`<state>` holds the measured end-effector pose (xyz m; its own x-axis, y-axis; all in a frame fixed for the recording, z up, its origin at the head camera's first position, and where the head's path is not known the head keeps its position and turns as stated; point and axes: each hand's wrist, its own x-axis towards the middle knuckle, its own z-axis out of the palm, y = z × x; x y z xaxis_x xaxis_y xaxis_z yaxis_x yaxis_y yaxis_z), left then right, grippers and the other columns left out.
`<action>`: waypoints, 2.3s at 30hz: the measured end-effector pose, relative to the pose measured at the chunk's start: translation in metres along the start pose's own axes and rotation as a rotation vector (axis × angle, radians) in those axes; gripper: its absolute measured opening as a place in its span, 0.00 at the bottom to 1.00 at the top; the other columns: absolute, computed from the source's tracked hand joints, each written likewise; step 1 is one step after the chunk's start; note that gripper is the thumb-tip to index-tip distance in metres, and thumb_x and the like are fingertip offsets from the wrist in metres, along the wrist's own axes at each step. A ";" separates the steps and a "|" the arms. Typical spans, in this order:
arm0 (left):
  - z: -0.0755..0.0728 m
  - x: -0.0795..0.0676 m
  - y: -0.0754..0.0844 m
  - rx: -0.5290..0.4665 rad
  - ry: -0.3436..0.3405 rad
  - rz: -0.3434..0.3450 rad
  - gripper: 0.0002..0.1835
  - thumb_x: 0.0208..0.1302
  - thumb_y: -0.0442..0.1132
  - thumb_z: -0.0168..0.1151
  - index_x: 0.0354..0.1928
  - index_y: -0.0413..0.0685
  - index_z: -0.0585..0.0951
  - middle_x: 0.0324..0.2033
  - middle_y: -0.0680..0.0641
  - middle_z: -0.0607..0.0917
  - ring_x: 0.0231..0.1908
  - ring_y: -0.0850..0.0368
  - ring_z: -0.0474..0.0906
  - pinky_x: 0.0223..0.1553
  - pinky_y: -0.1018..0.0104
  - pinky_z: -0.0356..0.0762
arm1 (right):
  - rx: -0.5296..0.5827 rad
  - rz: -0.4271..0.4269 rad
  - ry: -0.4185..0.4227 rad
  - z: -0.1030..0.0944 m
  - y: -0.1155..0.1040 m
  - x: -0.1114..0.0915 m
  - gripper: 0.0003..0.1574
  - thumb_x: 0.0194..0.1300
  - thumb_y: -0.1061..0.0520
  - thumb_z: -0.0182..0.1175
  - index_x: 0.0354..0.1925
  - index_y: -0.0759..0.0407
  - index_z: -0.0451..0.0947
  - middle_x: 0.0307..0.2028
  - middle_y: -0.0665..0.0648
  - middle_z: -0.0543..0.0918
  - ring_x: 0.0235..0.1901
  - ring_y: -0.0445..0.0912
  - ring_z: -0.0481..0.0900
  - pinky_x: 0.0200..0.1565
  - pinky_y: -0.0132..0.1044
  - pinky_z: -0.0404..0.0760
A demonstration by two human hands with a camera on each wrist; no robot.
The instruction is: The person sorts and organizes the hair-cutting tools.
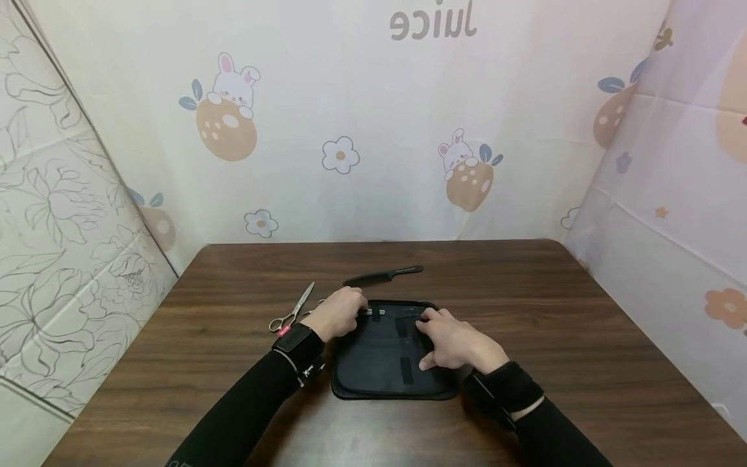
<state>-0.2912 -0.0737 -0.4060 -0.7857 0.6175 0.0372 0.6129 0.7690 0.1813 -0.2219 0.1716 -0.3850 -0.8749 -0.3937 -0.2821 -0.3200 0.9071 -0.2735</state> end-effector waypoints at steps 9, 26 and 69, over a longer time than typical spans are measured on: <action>-0.002 0.003 0.002 -0.025 0.008 0.016 0.14 0.61 0.21 0.64 0.44 0.43 0.88 0.42 0.45 0.84 0.48 0.49 0.82 0.51 0.57 0.80 | -0.006 0.001 -0.002 0.000 0.001 0.000 0.46 0.61 0.48 0.74 0.70 0.64 0.71 0.70 0.62 0.66 0.67 0.58 0.63 0.57 0.57 0.75; -0.003 0.006 0.006 0.005 0.021 0.037 0.13 0.59 0.20 0.65 0.39 0.43 0.88 0.38 0.46 0.84 0.43 0.51 0.82 0.49 0.58 0.80 | -0.021 0.008 -0.005 0.000 -0.001 0.000 0.46 0.60 0.48 0.74 0.70 0.64 0.71 0.71 0.62 0.65 0.69 0.59 0.62 0.56 0.61 0.73; -0.014 -0.007 -0.011 -0.040 0.015 -0.061 0.07 0.62 0.27 0.68 0.41 0.42 0.88 0.40 0.44 0.84 0.44 0.48 0.82 0.46 0.54 0.80 | -0.040 0.017 0.000 0.001 -0.003 0.002 0.46 0.60 0.47 0.75 0.70 0.64 0.71 0.70 0.62 0.66 0.68 0.59 0.63 0.55 0.61 0.75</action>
<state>-0.2940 -0.0886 -0.3944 -0.8229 0.5669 0.0393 0.5602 0.7978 0.2227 -0.2223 0.1681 -0.3852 -0.8806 -0.3777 -0.2861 -0.3190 0.9190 -0.2316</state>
